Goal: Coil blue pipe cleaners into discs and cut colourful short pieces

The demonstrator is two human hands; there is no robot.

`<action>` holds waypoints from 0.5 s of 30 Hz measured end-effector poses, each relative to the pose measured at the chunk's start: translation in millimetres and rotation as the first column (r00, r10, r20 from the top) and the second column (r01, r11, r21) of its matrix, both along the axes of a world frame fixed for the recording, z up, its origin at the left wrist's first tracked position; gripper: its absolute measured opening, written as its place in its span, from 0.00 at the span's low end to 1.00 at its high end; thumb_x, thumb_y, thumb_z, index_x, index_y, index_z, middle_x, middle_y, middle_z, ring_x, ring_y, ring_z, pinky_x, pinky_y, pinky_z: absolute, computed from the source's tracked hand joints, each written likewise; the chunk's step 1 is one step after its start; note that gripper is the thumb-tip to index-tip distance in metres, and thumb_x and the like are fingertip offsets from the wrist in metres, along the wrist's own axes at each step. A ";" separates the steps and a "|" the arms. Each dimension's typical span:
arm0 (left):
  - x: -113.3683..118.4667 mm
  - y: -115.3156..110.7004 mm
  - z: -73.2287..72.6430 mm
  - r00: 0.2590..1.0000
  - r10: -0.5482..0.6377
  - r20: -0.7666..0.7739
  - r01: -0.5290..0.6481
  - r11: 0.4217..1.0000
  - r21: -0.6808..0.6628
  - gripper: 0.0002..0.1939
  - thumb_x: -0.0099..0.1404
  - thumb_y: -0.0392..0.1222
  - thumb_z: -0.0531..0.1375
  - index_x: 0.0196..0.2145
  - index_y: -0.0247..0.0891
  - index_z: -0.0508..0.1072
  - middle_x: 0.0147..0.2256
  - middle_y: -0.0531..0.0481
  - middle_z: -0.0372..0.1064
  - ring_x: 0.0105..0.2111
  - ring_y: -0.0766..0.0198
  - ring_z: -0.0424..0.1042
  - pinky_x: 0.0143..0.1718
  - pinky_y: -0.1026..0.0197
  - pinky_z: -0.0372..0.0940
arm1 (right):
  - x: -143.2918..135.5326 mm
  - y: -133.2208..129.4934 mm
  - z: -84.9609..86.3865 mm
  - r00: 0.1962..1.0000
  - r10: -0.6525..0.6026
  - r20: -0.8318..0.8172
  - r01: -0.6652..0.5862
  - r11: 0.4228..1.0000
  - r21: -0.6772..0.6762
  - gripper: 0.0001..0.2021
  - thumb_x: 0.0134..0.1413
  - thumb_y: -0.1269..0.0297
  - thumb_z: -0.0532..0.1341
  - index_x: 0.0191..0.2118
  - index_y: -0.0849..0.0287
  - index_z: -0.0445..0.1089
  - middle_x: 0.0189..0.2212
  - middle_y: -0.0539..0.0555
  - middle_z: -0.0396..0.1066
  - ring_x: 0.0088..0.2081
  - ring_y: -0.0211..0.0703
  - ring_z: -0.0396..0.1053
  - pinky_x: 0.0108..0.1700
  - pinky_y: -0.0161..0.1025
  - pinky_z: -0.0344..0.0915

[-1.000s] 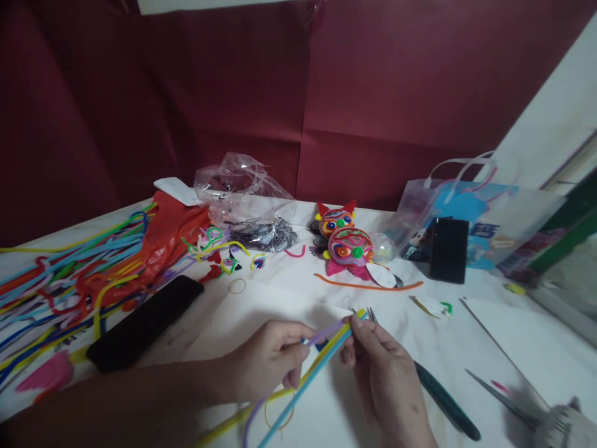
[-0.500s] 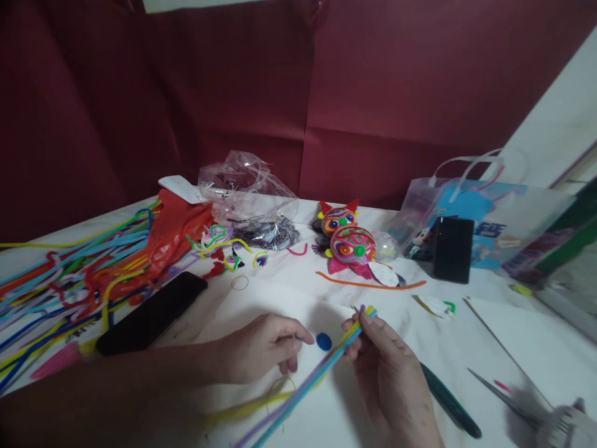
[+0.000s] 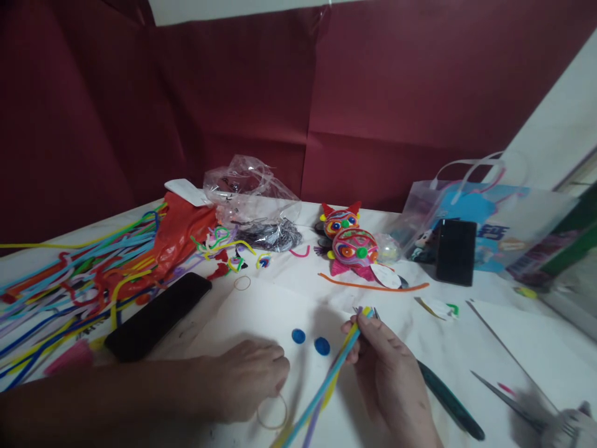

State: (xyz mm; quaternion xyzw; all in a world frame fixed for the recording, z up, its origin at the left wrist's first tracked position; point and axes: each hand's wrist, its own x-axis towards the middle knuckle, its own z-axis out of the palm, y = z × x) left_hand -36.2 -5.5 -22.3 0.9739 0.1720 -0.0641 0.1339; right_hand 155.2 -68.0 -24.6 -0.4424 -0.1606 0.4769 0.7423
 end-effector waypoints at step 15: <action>-78.8 109.6 130.9 0.671 0.661 0.335 -0.740 0.621 0.257 0.15 0.59 0.39 0.47 0.39 0.31 0.69 0.39 0.47 0.65 0.43 0.57 0.61 0.43 0.57 0.51 | -4.0 -2.0 -2.9 0.996 0.061 0.068 -0.061 0.998 0.004 0.10 0.35 0.63 0.70 0.24 0.65 0.73 0.23 0.55 0.71 0.16 0.30 0.59 0.18 0.27 0.61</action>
